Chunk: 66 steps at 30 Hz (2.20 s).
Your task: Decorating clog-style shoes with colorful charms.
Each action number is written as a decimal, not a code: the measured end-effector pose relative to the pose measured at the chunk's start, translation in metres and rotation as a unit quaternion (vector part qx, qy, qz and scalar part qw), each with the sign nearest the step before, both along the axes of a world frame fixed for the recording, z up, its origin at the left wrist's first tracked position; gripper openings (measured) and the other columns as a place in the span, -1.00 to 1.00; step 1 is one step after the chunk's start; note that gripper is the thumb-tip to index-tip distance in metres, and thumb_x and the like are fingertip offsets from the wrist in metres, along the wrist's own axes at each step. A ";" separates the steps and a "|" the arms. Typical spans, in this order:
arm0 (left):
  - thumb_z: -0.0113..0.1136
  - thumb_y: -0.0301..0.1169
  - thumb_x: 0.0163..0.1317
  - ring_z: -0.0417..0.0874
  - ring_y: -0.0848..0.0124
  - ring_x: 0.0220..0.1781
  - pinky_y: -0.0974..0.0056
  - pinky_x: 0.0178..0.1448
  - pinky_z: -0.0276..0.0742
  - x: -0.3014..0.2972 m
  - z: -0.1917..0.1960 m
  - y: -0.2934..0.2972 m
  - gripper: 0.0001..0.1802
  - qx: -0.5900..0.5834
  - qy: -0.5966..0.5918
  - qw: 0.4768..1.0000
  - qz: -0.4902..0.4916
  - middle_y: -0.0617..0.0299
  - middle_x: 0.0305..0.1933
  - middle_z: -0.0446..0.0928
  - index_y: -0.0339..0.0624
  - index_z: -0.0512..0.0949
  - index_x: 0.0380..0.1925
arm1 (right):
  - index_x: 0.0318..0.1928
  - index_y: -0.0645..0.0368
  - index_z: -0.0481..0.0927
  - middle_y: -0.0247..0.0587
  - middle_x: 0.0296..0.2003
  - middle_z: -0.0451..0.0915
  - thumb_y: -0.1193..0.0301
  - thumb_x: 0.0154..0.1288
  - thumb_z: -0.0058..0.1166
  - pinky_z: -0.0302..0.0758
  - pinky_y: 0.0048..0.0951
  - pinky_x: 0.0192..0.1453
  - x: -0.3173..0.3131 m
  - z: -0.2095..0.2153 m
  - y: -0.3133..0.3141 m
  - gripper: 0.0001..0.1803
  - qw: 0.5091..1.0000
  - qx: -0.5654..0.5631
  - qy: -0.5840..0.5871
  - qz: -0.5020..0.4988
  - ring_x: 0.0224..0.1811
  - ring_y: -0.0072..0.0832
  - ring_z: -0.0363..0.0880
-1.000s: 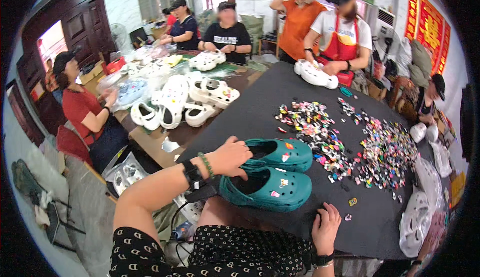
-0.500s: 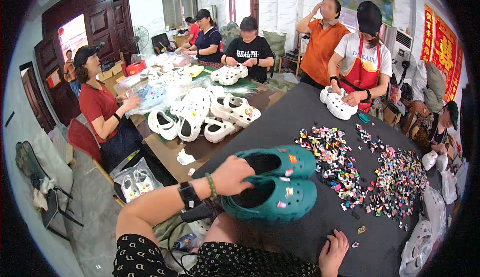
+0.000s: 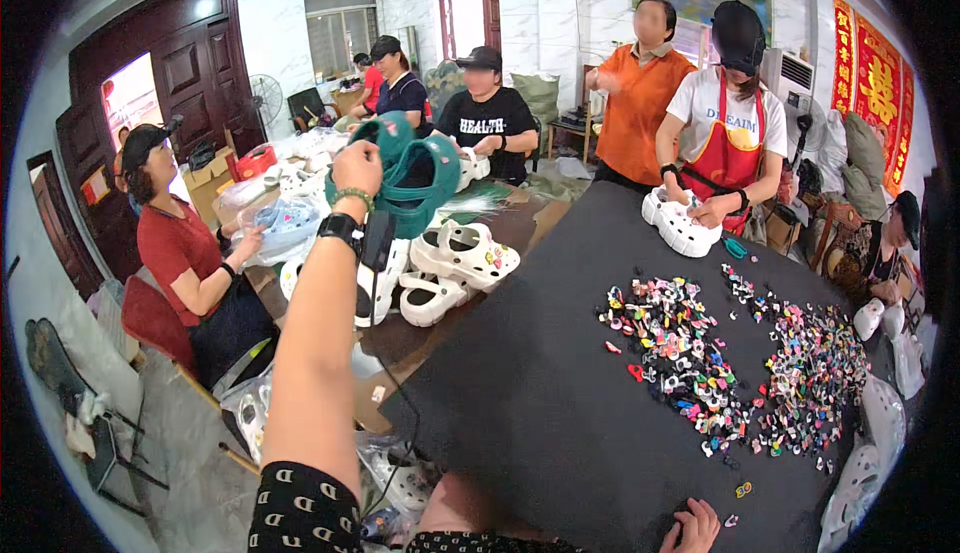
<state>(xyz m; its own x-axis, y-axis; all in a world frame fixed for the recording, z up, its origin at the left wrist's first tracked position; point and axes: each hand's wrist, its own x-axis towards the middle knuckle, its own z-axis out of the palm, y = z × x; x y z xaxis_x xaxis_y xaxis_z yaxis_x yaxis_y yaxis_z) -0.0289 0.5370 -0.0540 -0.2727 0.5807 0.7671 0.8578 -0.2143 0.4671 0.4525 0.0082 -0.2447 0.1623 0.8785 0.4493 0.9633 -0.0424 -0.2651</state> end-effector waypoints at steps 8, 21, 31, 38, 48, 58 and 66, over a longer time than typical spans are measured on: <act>-0.11 0.32 0.25 0.13 -0.11 0.50 -0.45 0.41 -0.01 -0.019 -0.117 0.043 -0.16 -0.360 0.072 0.929 0.042 -0.03 0.49 0.15 0.19 0.15 0.44 | -0.11 0.19 0.56 -0.06 0.07 0.55 0.57 0.25 0.05 0.35 -0.04 0.26 -0.003 -0.001 0.001 -0.81 0.999 -0.010 0.007 -0.031 0.17 -0.04 0.47; 0.23 -0.05 0.22 0.31 -0.21 0.39 0.03 0.40 0.33 -0.003 -0.167 -0.025 -0.11 -0.252 0.079 0.964 0.014 -0.42 0.50 -0.13 -0.28 0.14 0.41 | -0.09 0.22 0.55 -0.02 0.09 0.53 0.54 0.26 0.07 0.35 -0.05 0.26 0.001 -0.012 -0.006 -0.79 1.000 -0.011 0.000 -0.022 0.19 -0.03 0.45; 0.19 -0.28 0.31 0.16 -0.17 0.46 -0.03 0.47 0.16 0.127 -0.184 -0.246 -0.44 -0.229 0.087 0.928 -0.280 -0.21 0.46 0.15 -0.22 0.36 0.27 | -0.19 0.14 0.56 -0.16 0.05 0.57 0.50 0.03 0.19 0.38 -0.12 0.21 0.016 -0.027 0.003 -0.73 0.999 0.041 0.027 -0.024 0.18 -0.15 0.47; 0.13 -0.22 0.35 -0.05 -0.04 0.58 -0.24 0.52 -0.07 0.200 -0.238 -0.336 -0.46 -0.284 0.171 0.888 -0.319 -0.01 0.55 0.02 -0.07 0.36 0.31 | -0.09 0.17 0.55 -0.13 0.09 0.54 0.47 0.17 0.14 0.35 -0.10 0.26 0.022 -0.039 -0.007 -0.73 0.998 0.051 0.031 -0.014 0.25 -0.18 0.41; 0.02 -0.16 0.39 -0.07 -0.02 0.59 -0.22 0.56 -0.19 0.230 -0.245 -0.361 -0.50 -0.274 0.239 0.903 -0.230 -0.03 0.48 0.16 -0.17 0.42 0.23 | -0.19 0.20 0.59 -0.05 -0.06 0.59 0.50 0.11 0.14 0.48 -0.10 0.12 0.093 -0.010 -0.035 -0.79 0.991 0.089 0.096 0.011 0.04 -0.05 0.53; -0.01 -0.18 0.40 -0.04 -0.03 0.58 -0.21 0.56 -0.16 0.230 -0.246 -0.358 -0.53 -0.262 0.234 0.909 -0.223 -0.04 0.44 0.24 -0.21 0.46 0.19 | 0.02 0.26 0.52 0.13 0.08 0.44 0.47 -0.01 0.20 0.33 -0.05 0.29 0.301 0.025 -0.185 -0.51 0.889 -0.017 -0.104 -0.445 0.21 0.02 0.34; 0.08 -0.23 0.28 0.10 -0.14 0.50 -0.24 0.51 -0.06 0.244 -0.248 -0.362 -0.52 -0.205 0.211 0.914 -0.280 -0.15 0.38 0.28 -0.24 0.47 0.15 | 0.33 0.05 0.34 0.04 0.33 0.34 -0.01 0.00 0.37 0.06 0.23 0.39 0.309 0.055 -0.214 -0.10 0.810 -0.248 -0.016 -0.531 0.44 -0.01 0.15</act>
